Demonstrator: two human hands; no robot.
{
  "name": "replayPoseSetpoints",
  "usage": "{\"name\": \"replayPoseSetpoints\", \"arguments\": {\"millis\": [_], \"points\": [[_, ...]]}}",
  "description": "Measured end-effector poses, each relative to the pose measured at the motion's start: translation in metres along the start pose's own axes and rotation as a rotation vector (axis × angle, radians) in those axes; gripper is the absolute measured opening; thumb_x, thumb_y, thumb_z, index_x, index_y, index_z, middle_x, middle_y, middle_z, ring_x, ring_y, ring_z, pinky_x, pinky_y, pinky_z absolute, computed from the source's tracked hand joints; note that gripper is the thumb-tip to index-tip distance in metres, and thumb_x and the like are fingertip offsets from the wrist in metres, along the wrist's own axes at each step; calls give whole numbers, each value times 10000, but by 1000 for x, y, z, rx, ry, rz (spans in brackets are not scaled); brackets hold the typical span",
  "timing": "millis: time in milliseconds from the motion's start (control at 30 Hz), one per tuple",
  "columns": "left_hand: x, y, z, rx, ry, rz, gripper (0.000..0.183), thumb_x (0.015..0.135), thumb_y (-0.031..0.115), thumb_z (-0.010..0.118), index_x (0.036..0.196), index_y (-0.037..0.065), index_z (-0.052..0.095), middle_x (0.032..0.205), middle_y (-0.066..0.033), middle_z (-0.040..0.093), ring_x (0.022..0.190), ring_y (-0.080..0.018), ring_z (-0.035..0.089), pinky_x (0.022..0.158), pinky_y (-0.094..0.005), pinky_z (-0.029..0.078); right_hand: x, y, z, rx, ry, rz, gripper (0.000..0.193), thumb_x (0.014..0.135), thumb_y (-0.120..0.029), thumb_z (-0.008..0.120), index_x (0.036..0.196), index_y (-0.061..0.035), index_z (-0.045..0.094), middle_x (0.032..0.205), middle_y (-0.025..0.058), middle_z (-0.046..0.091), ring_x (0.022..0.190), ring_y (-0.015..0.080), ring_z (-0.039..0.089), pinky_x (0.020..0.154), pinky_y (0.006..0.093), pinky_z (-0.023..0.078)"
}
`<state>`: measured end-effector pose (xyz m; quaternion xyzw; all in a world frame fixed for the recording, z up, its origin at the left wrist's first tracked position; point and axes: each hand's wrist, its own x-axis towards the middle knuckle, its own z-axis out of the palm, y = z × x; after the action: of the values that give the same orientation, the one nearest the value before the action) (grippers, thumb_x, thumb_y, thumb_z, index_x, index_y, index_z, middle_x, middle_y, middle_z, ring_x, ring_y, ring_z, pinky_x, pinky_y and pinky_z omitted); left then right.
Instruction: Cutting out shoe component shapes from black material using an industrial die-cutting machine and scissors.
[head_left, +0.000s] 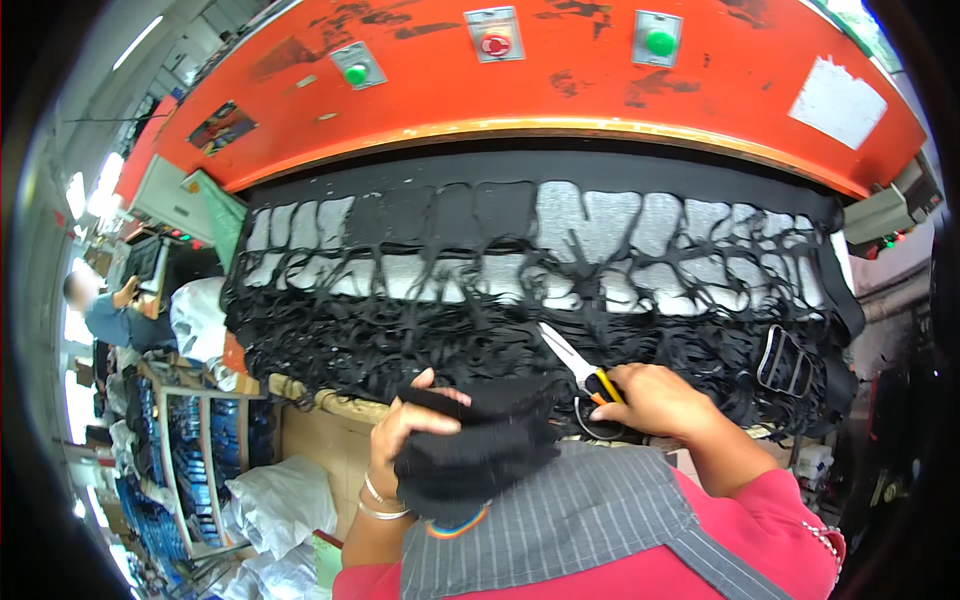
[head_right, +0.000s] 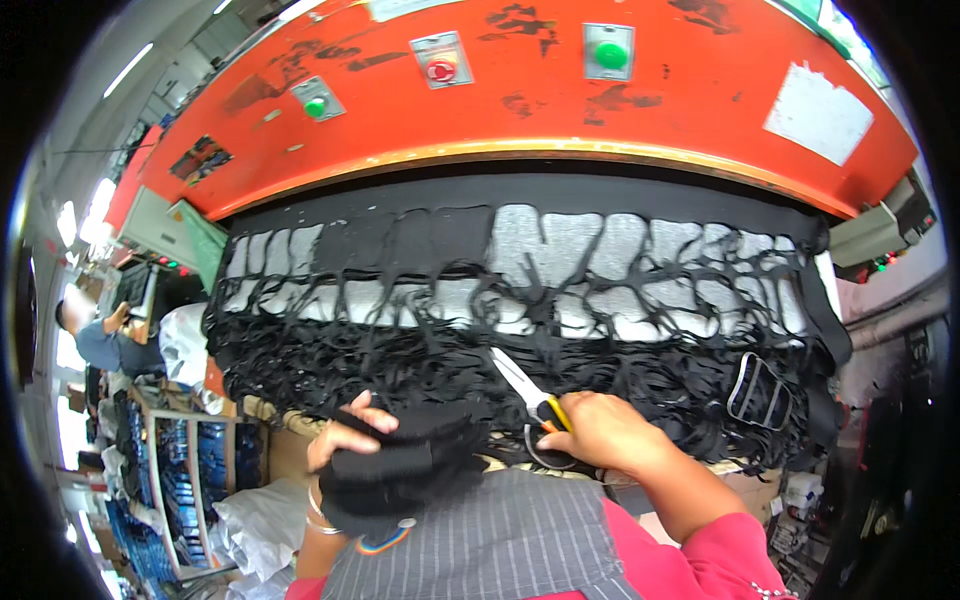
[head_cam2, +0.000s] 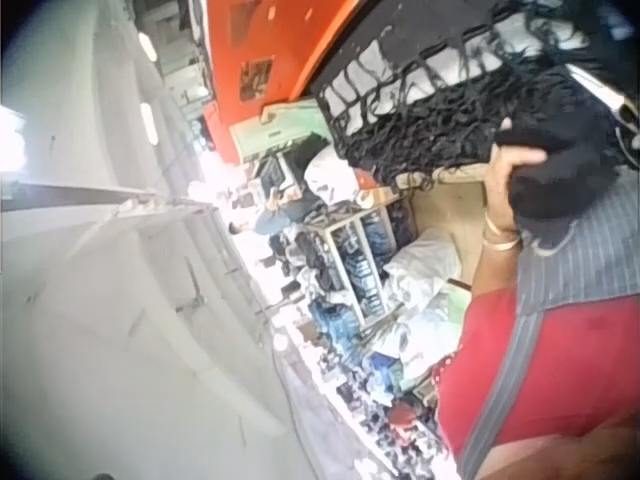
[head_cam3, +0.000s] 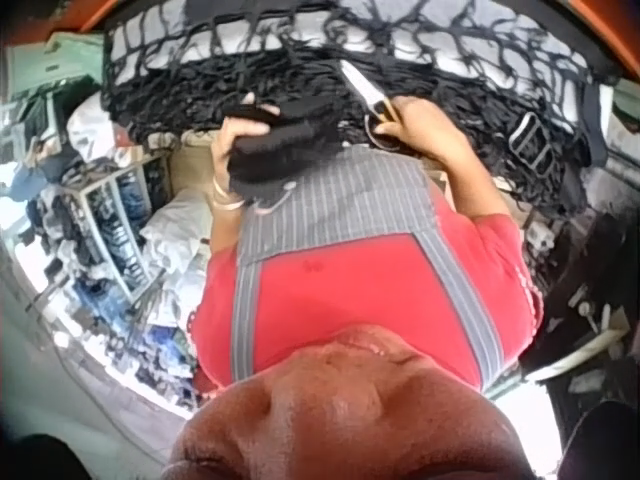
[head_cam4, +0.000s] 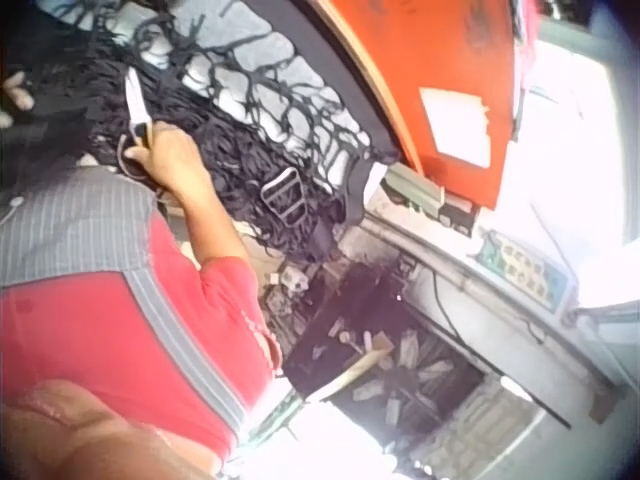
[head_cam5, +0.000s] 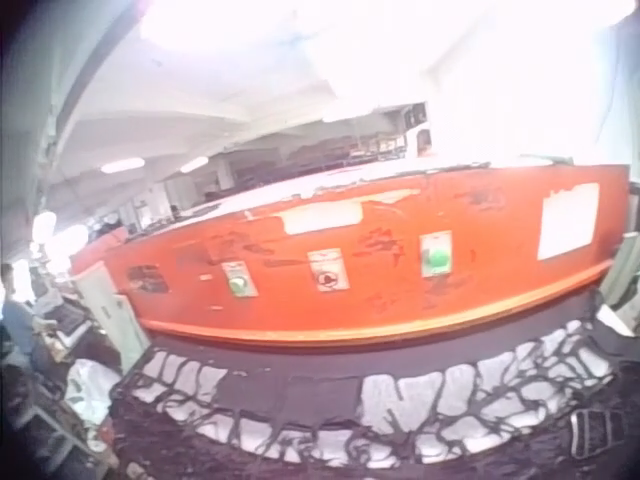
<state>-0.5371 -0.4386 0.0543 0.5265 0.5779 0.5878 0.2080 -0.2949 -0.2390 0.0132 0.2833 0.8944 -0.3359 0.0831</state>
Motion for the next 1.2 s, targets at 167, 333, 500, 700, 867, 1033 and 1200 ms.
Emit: {"name": "replayPoseSetpoints", "arguments": {"millis": [167,333,500,700,867,1033,1200], "points": [[-15,-29,-46,-270,122,-366,296,701,120,795,942,46,640,1012,-82,658,923,-207,595,871,-334,438,8,-49,-21,169,279,-327,608,762,-463,736,1115,13,599,1058,183,621,1020,352,593,873,420,482],[19,-38,-79,-220,-64,-252,481,594,112,863,1005,48,621,1044,-78,651,997,-250,574,918,-379,432,65,-120,10,221,298,-581,1167,639,-575,798,1449,36,223,1386,276,390,1290,390,402,1071,462,328],[25,-132,-117,-74,-201,-15,764,603,71,866,1256,82,470,1291,-125,466,1137,-281,530,1013,-395,415,140,-166,82,626,238,-398,981,651,-345,862,1379,60,345,1403,247,399,1321,359,386,1104,418,292],[20,-165,-145,-350,-216,0,1277,659,40,837,1495,145,-123,1386,-164,388,1267,-248,442,1051,-399,396,170,-184,126,450,408,-201,861,674,-350,833,1309,72,433,1307,266,474,1250,390,453,1053,420,362],[23,-161,-162,-627,-321,-311,1150,681,-12,807,1502,61,5,1285,-158,531,1165,-254,558,985,-361,461,166,-205,133,660,394,-55,725,670,-259,853,1240,46,524,1219,242,521,1102,348,567,931,383,463],[42,-146,-163,-1229,-379,-578,866,771,170,775,1452,10,264,1288,-159,530,1187,-267,540,1019,-409,441,153,-223,98,783,511,-273,888,759,-445,766,1424,-35,344,1307,175,475,1240,261,458,969,377,413],[34,-146,-147,-1415,-382,-822,867,818,471,691,1442,18,294,1289,-166,520,1199,-304,518,1031,-438,432,176,-216,29,836,472,-493,939,848,-735,425,1486,-67,258,1449,141,374,1336,250,348,1057,405,301]]}}
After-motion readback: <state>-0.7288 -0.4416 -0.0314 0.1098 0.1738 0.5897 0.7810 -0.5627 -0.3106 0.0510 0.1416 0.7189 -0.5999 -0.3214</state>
